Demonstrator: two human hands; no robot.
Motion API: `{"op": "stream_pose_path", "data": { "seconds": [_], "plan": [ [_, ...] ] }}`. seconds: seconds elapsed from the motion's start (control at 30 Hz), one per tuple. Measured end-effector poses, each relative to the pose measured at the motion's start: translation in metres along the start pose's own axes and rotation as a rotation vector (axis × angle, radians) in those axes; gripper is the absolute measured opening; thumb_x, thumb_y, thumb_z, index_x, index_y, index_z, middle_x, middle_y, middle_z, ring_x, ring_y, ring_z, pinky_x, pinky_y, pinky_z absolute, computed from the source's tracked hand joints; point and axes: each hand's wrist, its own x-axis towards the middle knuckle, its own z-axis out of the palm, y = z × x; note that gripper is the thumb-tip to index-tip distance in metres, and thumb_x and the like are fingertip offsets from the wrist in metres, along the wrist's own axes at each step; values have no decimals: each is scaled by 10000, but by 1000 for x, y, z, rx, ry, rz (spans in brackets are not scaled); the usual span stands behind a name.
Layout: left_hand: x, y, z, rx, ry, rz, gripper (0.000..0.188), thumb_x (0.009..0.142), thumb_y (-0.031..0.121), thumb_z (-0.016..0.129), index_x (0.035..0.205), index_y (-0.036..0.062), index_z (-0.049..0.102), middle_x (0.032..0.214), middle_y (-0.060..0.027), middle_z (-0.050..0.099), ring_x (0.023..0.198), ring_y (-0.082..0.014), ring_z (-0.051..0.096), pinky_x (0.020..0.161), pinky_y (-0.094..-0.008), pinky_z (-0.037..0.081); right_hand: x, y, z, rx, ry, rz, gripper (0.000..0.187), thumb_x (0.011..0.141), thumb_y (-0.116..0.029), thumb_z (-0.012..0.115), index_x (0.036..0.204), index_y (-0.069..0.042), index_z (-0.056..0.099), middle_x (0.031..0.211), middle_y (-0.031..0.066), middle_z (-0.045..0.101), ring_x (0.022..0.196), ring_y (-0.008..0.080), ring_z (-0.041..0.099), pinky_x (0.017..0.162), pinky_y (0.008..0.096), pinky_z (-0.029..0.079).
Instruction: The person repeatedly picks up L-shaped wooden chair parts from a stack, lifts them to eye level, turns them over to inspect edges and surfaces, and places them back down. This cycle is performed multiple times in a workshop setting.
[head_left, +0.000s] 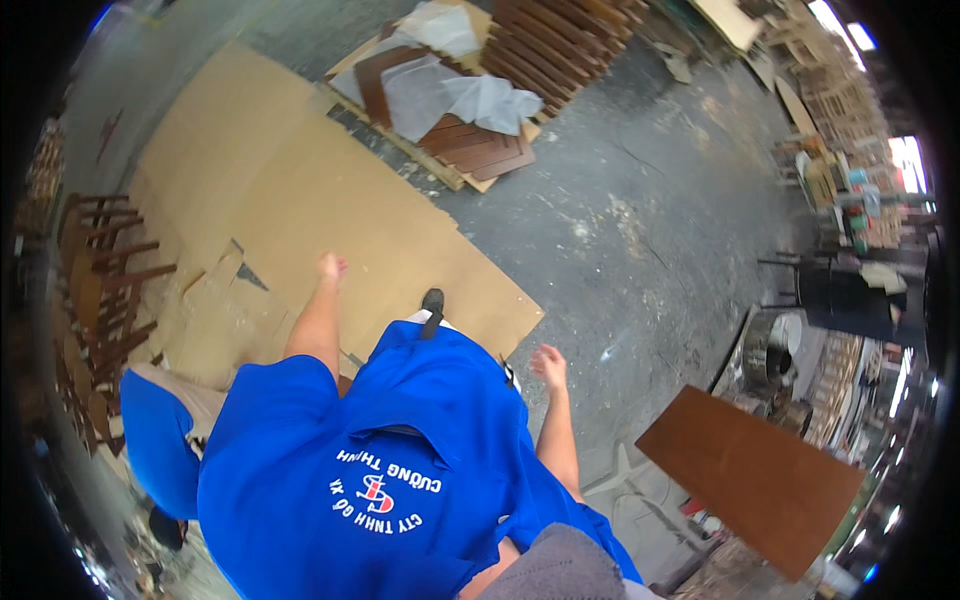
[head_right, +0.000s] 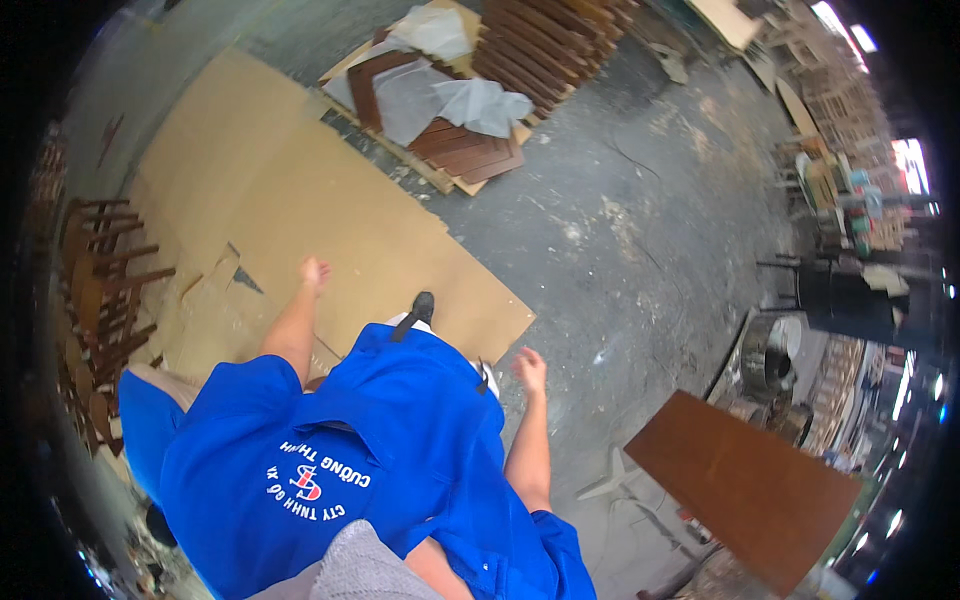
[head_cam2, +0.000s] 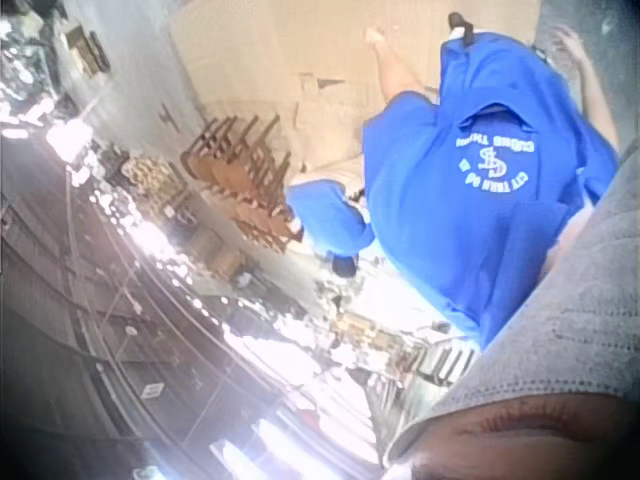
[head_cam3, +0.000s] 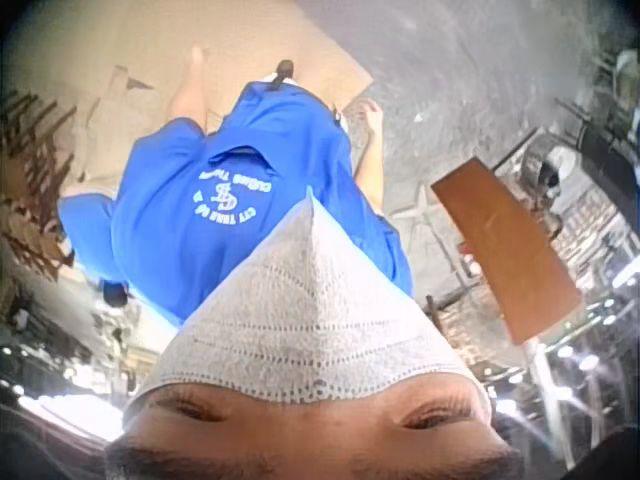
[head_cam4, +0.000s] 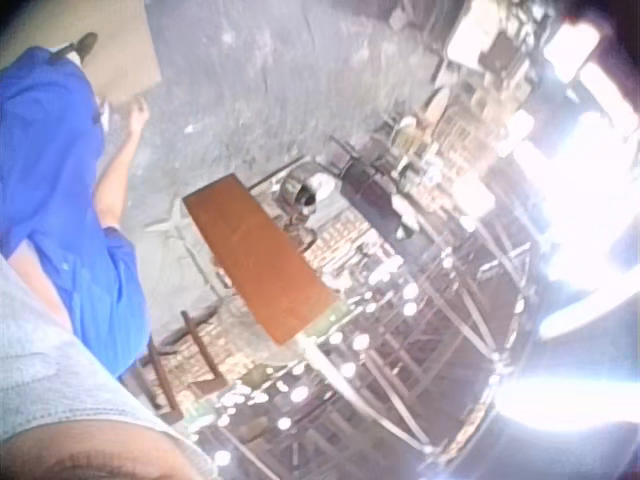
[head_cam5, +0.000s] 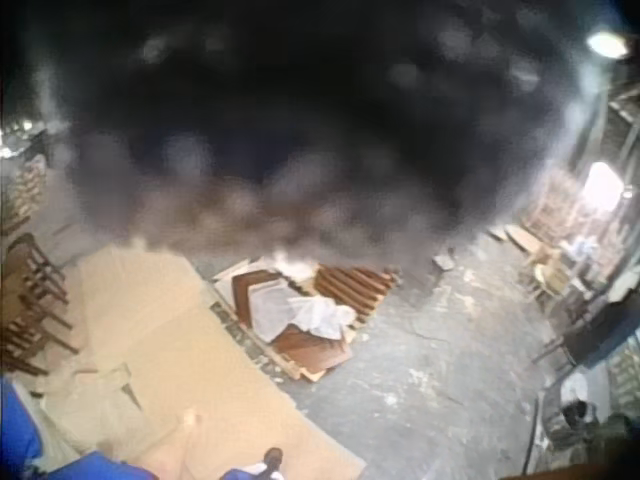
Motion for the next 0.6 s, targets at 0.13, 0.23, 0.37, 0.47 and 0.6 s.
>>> {"op": "stream_pose_path", "data": {
  "seconds": [0.13,0.23,0.37,0.47,0.6],
  "plan": [
    [37,0,-131,18,77,-90,457,1076,356,524,1492,165,521,1171,-169,725,1037,-296,716,883,-478,589,46,-38,8,387,239,174,395,1046,-256,627,1414,-116,606,1201,134,741,1022,300,752,835,439,621],
    [11,-20,-166,4,29,-46,429,1060,377,563,1434,167,548,1094,-127,725,960,-267,705,832,-454,591,78,-65,18,425,175,310,365,1048,-229,597,1396,-121,612,1185,143,745,919,298,762,746,431,623],
    [-38,-42,-144,-87,-2,-332,284,1027,399,625,1204,179,598,927,-50,690,852,-214,679,714,-398,569,140,-95,42,32,94,402,400,1062,-323,604,1404,-116,596,1175,143,749,921,315,761,769,436,613],
    [-76,-39,-77,223,-24,-508,167,1037,310,590,1140,198,659,858,0,673,714,-153,660,586,-342,510,209,-127,74,-11,102,472,400,1056,-328,610,1390,-109,590,1156,141,753,917,305,760,756,437,608],
    [-78,24,5,466,-312,-485,264,1049,149,647,1312,140,671,915,-38,718,705,-138,672,542,-272,487,316,-204,138,-122,-51,449,420,1046,-302,606,1373,-38,587,1023,162,762,777,270,755,626,389,598]
  ]
}}
